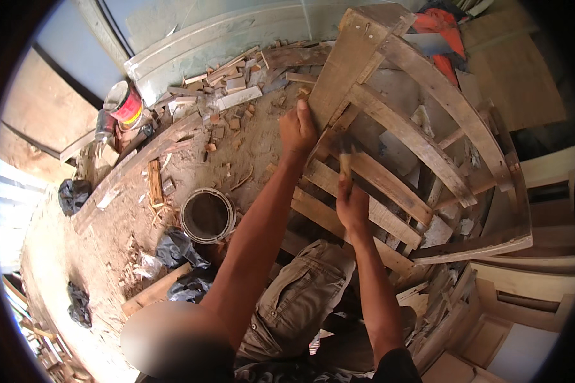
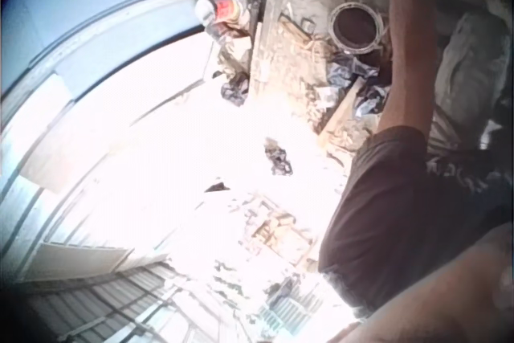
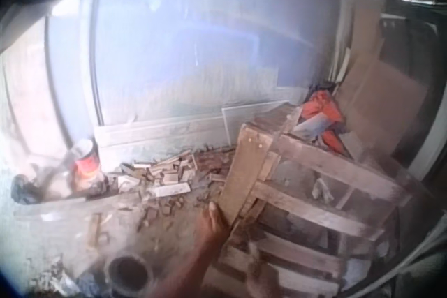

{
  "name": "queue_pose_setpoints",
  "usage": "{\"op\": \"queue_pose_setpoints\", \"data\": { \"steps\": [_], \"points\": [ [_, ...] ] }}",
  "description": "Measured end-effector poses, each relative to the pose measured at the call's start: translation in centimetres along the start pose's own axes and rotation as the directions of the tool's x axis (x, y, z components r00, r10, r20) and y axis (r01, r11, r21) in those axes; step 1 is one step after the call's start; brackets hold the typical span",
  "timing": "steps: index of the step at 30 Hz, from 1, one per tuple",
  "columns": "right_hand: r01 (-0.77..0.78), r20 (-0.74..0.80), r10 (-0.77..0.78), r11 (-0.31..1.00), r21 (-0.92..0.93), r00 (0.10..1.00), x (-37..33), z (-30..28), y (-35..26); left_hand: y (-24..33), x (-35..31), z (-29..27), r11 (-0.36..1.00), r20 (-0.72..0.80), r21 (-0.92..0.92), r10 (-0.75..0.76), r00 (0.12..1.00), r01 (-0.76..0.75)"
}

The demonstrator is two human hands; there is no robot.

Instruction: The person uses a hammer to pry apart and remove wooden slats from a wooden pallet. They repeatedly strike the joints to loosen the boards and then lift them off, placing them aside on the floor.

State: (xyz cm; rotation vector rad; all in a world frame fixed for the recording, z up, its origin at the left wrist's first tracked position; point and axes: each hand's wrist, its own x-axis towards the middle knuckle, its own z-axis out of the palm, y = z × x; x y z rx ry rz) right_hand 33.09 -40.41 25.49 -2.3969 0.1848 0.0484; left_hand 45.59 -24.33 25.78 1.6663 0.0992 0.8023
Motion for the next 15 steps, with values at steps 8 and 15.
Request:
{"op": "queue_pose_setpoints", "data": {
  "steps": [8,15],
  "points": [
    [0.452,-0.373,-0.328,0.834,0.318,0.868,-0.2,0.2,-2.3,-0.2,0.0,-0.4,0.998,0.028,0.046,-0.050,0.998,0.049],
    [0.029,-0.104,0.060,0.716,0.698,0.993,-1.7,-1.1,-2.4,-0.7,0.6,-1.1,0.999,-0.006,0.053,0.010,1.000,-0.010]
  ]
}}
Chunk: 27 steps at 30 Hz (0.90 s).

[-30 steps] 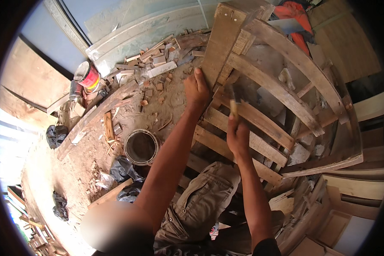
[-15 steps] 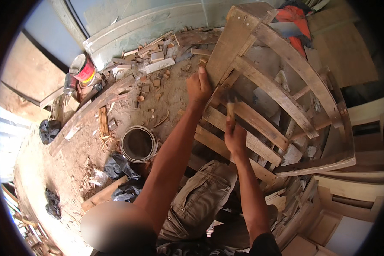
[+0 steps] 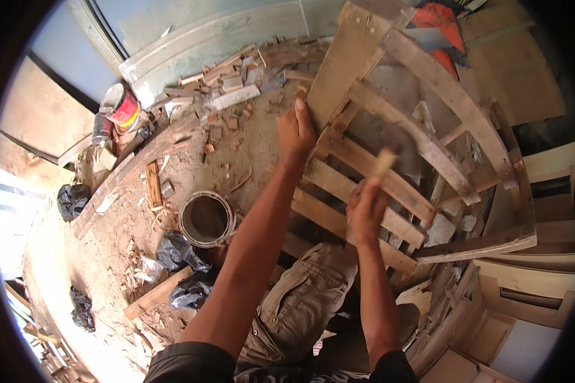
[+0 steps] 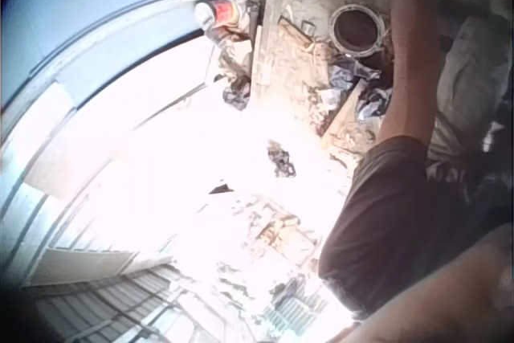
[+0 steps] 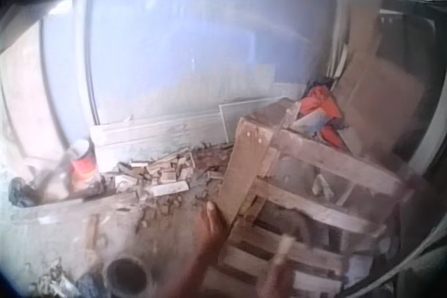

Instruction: The person uses a hammer to pry apart and remove wooden slats from a wooden pallet. They repeatedly strike the joints to loosen the boards and then lift them off, placing them aside on the floor.

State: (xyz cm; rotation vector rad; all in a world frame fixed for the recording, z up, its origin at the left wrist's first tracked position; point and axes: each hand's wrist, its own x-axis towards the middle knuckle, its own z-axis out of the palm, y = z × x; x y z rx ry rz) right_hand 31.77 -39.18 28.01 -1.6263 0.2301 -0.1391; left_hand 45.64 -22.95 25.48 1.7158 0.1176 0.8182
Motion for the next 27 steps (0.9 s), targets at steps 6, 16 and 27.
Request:
{"op": "queue_pose_setpoints", "data": {
  "steps": [6,16,27],
  "points": [
    [0.500,0.075,-0.515,0.773,-0.390,0.854,2.9,-1.9,5.3,0.4,-0.7,1.6,0.997,-0.002,-0.058,-0.048,0.999,0.048],
    [0.708,-0.114,-0.698,0.695,0.124,0.706,2.7,1.6,-5.8,1.3,-0.5,0.5,0.995,0.042,0.003,-0.098,0.994,0.098],
    [0.373,0.114,-0.380,0.924,0.079,0.918,1.2,1.7,-6.5,0.3,-0.5,-0.3,0.998,0.006,0.023,-0.061,0.998,0.061]
  ]
}}
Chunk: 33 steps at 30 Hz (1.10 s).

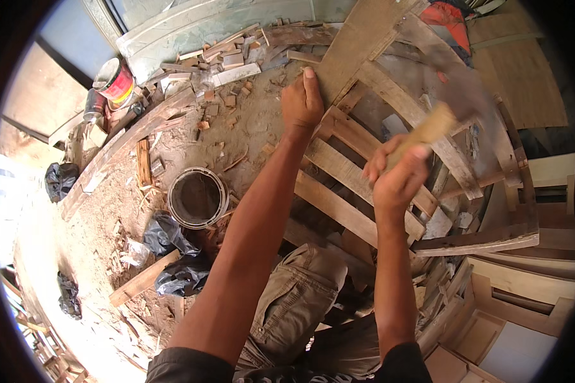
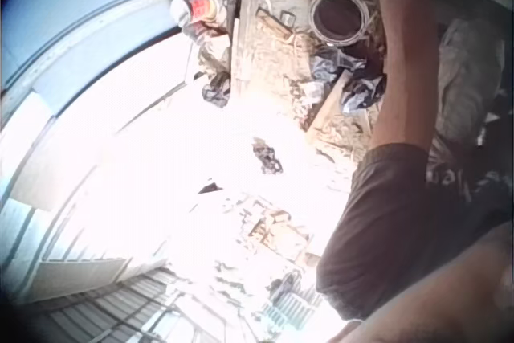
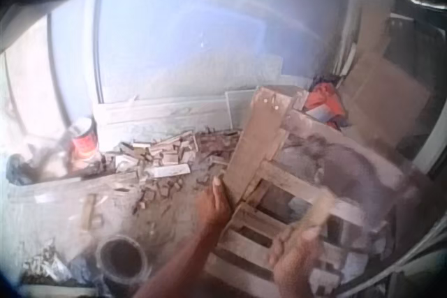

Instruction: The person uses a hammer to pry apart and remove wooden slats from a wooden pallet. They repeatedly strike the joints to loosen the boards and then lift them off, placing them aside on the floor.

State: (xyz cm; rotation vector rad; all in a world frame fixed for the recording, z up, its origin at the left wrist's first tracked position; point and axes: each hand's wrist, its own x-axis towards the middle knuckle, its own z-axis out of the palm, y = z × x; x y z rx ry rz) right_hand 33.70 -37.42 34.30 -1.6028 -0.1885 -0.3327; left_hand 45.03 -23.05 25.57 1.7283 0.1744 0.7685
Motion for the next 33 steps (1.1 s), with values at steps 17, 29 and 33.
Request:
{"op": "queue_pose_setpoints", "data": {
  "steps": [17,29,33],
  "points": [
    [-0.059,0.034,0.131,0.646,-0.761,0.991,-4.5,-4.9,17.2,0.8,-0.3,2.2,0.996,-0.027,-0.008,0.087,0.996,-0.087],
    [-0.351,-0.023,0.389,0.802,-0.483,0.921,-0.4,-3.4,11.5,-0.3,0.6,0.9,0.991,-0.031,-0.056,0.121,0.992,-0.123],
    [-0.036,-0.111,0.001,0.949,-0.314,0.994,-1.0,-1.1,8.5,-0.7,0.2,0.8,0.995,-0.009,-0.035,0.090,0.996,-0.090]
  ]
}}
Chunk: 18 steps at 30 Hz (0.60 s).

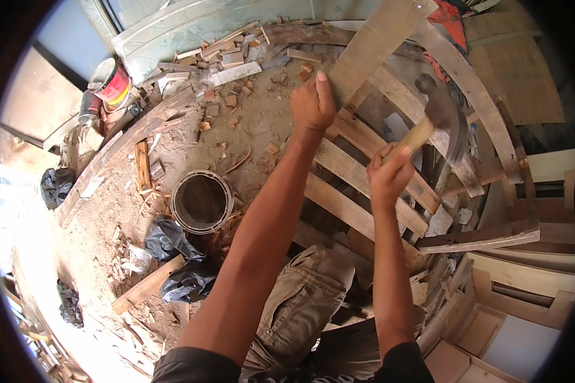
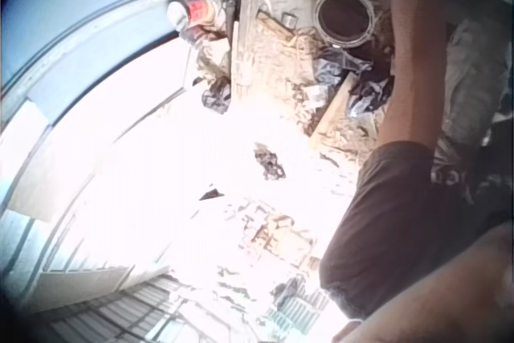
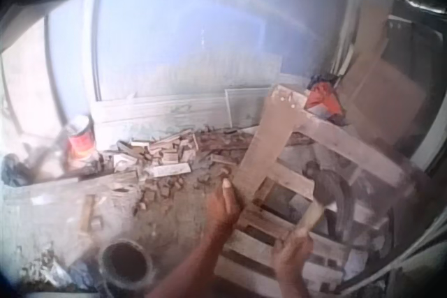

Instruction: The person uses a hammer to pry apart and remove wooden slats from a wooden pallet. They repeatedly strike the joints to loosen the boards and then lift them off, placing them aside on the floor.

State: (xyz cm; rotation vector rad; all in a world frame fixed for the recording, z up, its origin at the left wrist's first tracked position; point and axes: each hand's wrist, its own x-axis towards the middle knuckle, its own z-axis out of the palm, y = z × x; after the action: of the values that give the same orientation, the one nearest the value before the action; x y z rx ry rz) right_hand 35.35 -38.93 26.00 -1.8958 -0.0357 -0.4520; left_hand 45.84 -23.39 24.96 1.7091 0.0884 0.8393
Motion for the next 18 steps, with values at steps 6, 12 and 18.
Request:
{"op": "queue_pose_setpoints", "data": {
  "steps": [6,12,18],
  "points": [
    [-0.137,0.219,0.305,0.818,-0.559,0.927,-2.7,1.2,2.1,-0.2,0.2,-0.8,0.999,-0.033,-0.037,0.008,0.999,-0.010],
    [-0.115,0.137,0.246,0.786,-0.607,0.960,-2.4,0.1,6.6,1.2,-0.3,0.6,0.997,0.039,-0.060,-0.037,0.999,0.040],
    [-0.072,0.169,0.200,0.822,-0.565,0.965,-0.8,0.3,5.1,0.1,-0.2,-0.2,1.000,0.021,-0.029,0.012,1.000,-0.012]
  ]
}}
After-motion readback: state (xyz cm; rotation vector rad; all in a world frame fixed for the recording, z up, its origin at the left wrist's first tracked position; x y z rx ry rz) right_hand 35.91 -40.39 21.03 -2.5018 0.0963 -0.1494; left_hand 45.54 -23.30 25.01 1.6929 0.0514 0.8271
